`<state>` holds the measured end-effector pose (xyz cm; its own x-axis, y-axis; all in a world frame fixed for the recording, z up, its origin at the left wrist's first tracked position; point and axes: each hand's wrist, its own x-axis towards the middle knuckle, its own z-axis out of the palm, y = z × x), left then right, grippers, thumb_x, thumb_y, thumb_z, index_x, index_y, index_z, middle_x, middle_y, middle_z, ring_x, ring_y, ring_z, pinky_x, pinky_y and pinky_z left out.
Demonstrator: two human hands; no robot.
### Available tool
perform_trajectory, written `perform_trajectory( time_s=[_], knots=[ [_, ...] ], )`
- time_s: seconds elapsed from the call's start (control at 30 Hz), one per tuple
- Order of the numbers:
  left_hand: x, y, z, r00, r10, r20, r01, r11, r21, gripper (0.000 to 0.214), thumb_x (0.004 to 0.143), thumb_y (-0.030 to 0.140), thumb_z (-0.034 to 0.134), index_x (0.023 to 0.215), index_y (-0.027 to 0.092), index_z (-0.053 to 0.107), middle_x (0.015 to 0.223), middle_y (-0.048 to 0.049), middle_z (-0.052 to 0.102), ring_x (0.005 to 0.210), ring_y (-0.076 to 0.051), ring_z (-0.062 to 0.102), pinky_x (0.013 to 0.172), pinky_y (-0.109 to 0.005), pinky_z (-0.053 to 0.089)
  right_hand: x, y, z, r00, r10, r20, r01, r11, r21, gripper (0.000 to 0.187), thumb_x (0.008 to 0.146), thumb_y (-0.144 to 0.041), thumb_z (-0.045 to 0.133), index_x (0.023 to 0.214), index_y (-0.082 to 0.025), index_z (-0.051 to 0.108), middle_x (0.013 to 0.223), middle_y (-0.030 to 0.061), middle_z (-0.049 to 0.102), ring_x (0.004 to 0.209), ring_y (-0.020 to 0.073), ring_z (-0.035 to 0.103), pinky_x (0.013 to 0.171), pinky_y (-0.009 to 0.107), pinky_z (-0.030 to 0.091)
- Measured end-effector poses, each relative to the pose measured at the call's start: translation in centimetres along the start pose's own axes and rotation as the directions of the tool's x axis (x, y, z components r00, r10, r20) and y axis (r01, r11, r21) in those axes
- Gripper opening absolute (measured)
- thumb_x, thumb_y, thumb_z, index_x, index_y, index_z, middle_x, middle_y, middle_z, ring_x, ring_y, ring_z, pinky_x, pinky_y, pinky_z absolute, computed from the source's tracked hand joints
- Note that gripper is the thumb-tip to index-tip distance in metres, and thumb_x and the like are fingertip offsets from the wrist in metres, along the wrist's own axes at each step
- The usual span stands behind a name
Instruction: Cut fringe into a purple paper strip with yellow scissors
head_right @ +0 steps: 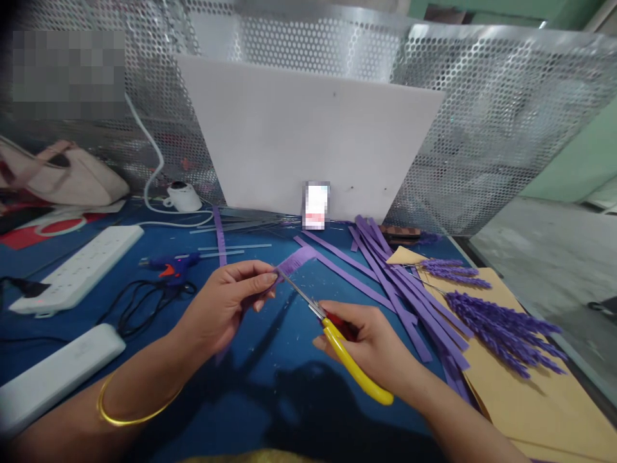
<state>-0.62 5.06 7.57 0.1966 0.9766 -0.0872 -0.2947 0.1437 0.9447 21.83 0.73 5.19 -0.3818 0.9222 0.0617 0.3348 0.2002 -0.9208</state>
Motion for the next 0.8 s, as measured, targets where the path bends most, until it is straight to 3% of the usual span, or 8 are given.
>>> perform_trajectory(
  time_s=[0.2,0.37,0.5,0.63,0.8],
  knots=[
    [0.03,0.42,-0.02,0.992,-0.119,0.038,0.121,0.991,-0.059,0.016,0.066,0.027,0.084,0.065,0.017,0.072,0.056,0.0017,0.061,0.045,-0.005,0.045,0.044,-0.017,0.033,0.15,0.14,-0.06,0.999,0.019,0.038,-0.022,0.995,0.093,0.050,0.081,-0.056,0.071,0.107,-0.014,0.076,0.064,-0.0022,0.043,0.053,0.0084,0.031,0.045,0.021,0.032],
    [-0.10,0.18,0.06,0.996,-0.068,0.050,0.070,0.997,-0.033,0.014,0.068,0.027,0.084,0.066,0.017,0.074,0.059,0.0013,0.064,0.047,-0.005,0.048,0.045,-0.017,0.034,0.14,-0.02,-0.01,1.000,0.017,-0.008,-0.016,0.999,0.047,0.039,0.081,-0.050,0.073,0.099,-0.015,0.077,0.065,-0.0017,0.044,0.056,0.0095,0.034,0.048,0.021,0.035],
    [-0.13,0.03,-0.07,0.999,0.043,0.032,-0.045,0.995,0.088,0.011,0.072,0.026,0.080,0.069,0.017,0.075,0.061,0.0010,0.064,0.050,-0.006,0.049,0.049,-0.018,0.036,-0.13,-0.03,0.05,0.998,0.000,-0.055,-0.002,0.999,-0.043,0.030,0.081,-0.041,0.075,0.099,-0.016,0.077,0.071,0.0001,0.051,0.062,0.0116,0.040,0.054,0.023,0.040],
    [-0.12,-0.01,-0.14,0.994,0.112,0.008,-0.112,0.980,0.164,0.011,0.074,0.027,0.078,0.070,0.017,0.076,0.059,0.0013,0.063,0.050,-0.007,0.046,0.049,-0.020,0.035,-0.33,-0.09,-0.19,0.996,-0.051,-0.078,0.042,0.992,-0.119,0.039,0.079,-0.037,0.077,0.113,-0.019,0.073,0.084,0.0035,0.064,0.072,0.0163,0.053,0.063,0.025,0.048],
    [-0.18,0.03,0.07,0.993,0.121,-0.009,-0.118,0.978,0.171,0.011,0.072,0.027,0.079,0.073,0.016,0.076,0.060,0.0011,0.063,0.050,-0.007,0.047,0.049,-0.021,0.035,-0.45,0.05,-0.52,0.989,-0.094,-0.114,0.060,0.962,-0.266,0.048,0.081,-0.041,0.076,0.125,-0.022,0.068,0.098,0.0075,0.068,0.074,0.0186,0.058,0.062,0.027,0.048]
  ],
)
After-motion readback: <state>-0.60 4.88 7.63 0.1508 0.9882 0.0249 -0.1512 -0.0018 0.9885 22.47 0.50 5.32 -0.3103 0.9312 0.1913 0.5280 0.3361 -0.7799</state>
